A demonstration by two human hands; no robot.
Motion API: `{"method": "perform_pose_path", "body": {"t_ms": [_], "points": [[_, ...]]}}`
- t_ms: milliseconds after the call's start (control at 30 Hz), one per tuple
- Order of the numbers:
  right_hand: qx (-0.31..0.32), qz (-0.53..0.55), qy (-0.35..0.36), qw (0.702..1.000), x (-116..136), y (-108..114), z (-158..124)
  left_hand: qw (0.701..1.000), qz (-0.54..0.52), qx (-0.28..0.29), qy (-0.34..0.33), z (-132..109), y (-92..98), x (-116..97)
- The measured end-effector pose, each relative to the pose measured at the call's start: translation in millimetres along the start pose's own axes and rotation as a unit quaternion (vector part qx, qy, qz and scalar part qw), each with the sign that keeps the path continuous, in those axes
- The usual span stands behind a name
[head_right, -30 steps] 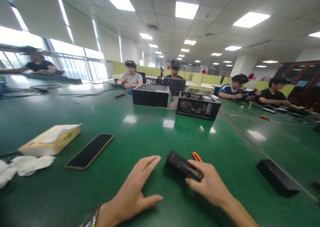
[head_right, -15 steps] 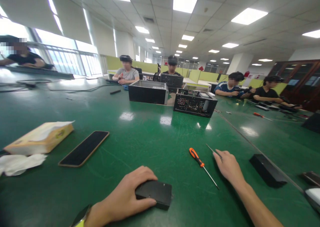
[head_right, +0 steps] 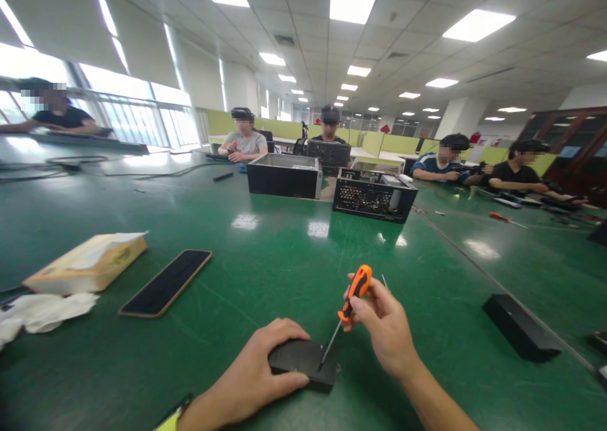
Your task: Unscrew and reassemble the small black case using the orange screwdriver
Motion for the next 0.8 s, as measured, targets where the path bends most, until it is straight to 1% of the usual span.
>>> {"method": "perform_pose_path", "body": {"t_ms": [100,167,333,500,633,700,733,800], "points": [[-0.060,0.009,0.029,0.998,7,3,-6,1.000,-0.010,-0.003,0.006,0,0.2,2],[-0.076,0.008,0.038,0.996,8,6,-5,1.000,-0.010,-0.003,0.008,0,0.3,2],[-0.070,-0.019,0.047,0.996,11,6,-3,1.000,-0.003,-0.003,0.011,1,0.1,0],[-0.057,-0.050,0.085,0.993,21,2,-6,1.000,0.001,-0.006,0.008,1,-0.3,0],[-0.062,-0.115,0.129,0.983,41,0,-4,1.000,0.004,-0.010,0.011,0,-0.1,1],[-0.041,-0.143,0.133,0.980,51,-7,-3,1.000,0.006,-0.010,0.012,0,-0.3,1],[-0.028,-0.137,0.128,0.982,55,-11,-3,1.000,0.006,-0.009,0.011,0,-0.4,1],[-0.010,-0.089,0.116,0.989,59,-19,-5,1.000,0.007,-0.010,0.007,1,-0.3,0]]}}
Point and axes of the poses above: each hand's wrist, its own z-axis towards the middle knuckle, its own y-axis out of the back of the hand, x = y × z, the point moved 10 cm from there along z, towards the middle knuckle, and after that the axes turned 10 degrees about -z, right-handed, at the moved point
